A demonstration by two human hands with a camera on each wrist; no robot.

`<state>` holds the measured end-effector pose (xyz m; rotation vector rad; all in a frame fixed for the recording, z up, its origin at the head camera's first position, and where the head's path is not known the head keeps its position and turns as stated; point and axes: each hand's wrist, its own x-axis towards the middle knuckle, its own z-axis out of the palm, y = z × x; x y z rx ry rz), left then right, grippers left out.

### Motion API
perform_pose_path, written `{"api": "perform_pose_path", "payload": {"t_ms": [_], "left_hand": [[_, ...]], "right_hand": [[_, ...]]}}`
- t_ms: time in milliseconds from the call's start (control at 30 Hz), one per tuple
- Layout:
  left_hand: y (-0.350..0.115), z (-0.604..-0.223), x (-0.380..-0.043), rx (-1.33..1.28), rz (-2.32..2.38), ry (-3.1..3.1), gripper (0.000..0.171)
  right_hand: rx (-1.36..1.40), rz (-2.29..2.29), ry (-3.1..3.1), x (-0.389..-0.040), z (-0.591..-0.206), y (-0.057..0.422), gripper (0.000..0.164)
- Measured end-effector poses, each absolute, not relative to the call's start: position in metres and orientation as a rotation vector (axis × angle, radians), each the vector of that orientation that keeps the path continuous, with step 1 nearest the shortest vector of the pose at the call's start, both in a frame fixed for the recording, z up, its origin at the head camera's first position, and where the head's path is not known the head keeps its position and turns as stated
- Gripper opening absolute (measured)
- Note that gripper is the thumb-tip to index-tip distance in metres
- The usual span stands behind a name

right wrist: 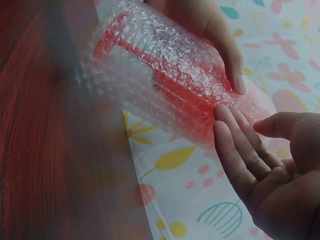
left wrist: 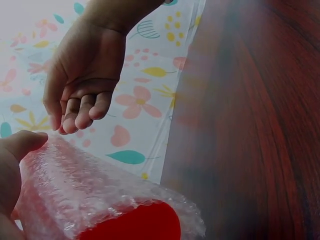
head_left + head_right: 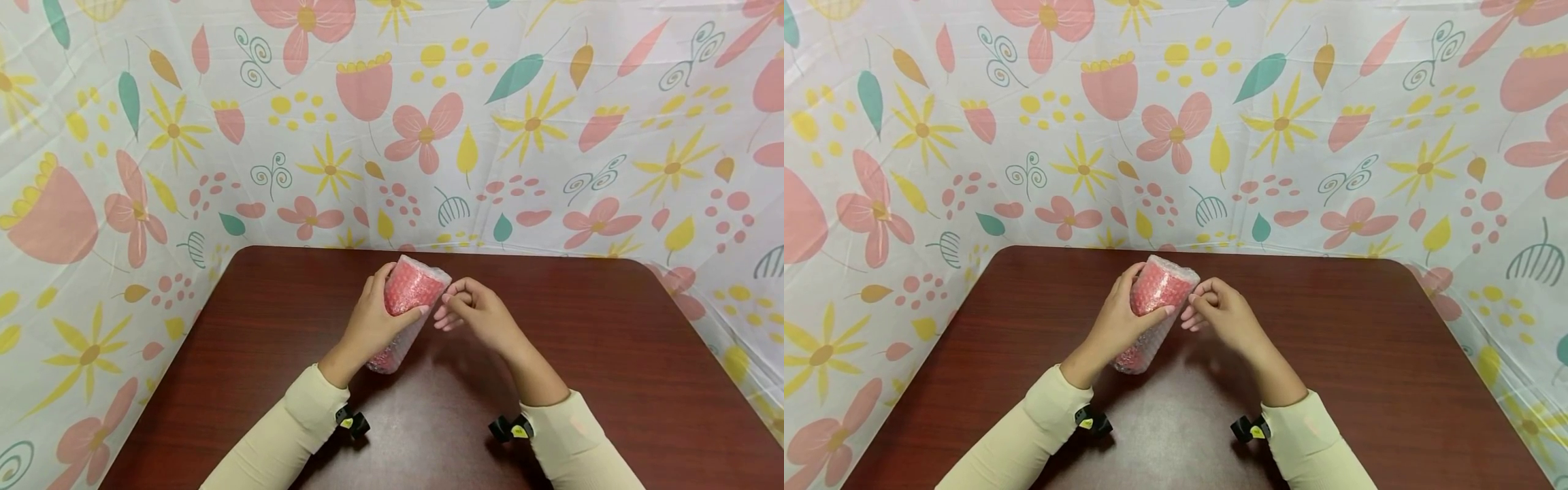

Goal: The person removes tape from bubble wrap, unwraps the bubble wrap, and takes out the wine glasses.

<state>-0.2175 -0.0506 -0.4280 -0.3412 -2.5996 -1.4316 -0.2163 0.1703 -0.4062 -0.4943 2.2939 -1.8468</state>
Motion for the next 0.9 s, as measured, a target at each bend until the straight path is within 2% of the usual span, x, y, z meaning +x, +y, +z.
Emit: {"api": "perform_pose_path", "payload": {"t_ms": [267, 600, 900], "left_hand": [[-0.0537, -0.4268, -0.2213, -0.463, -1.547, -2.645, 0.109], [-0.0578, -0.4248, -0.2242, -0.501, -1.633, -2.63, 0.094], [-0.0575, -0.4254, -0.2239, -0.414, -1.618, -2.638, 0.093]], "right_hand": [[-0.511, -1.843, 2.279, -0.2166, -0.4076, 0.1705, 0.021], [-0.51, -1.823, 2.303, -0.2148, -0.4072, 0.1721, 0.021], [-0.463, -1.757, 2.351, -0.2164, -0.4061, 0.1735, 0.018]]}}
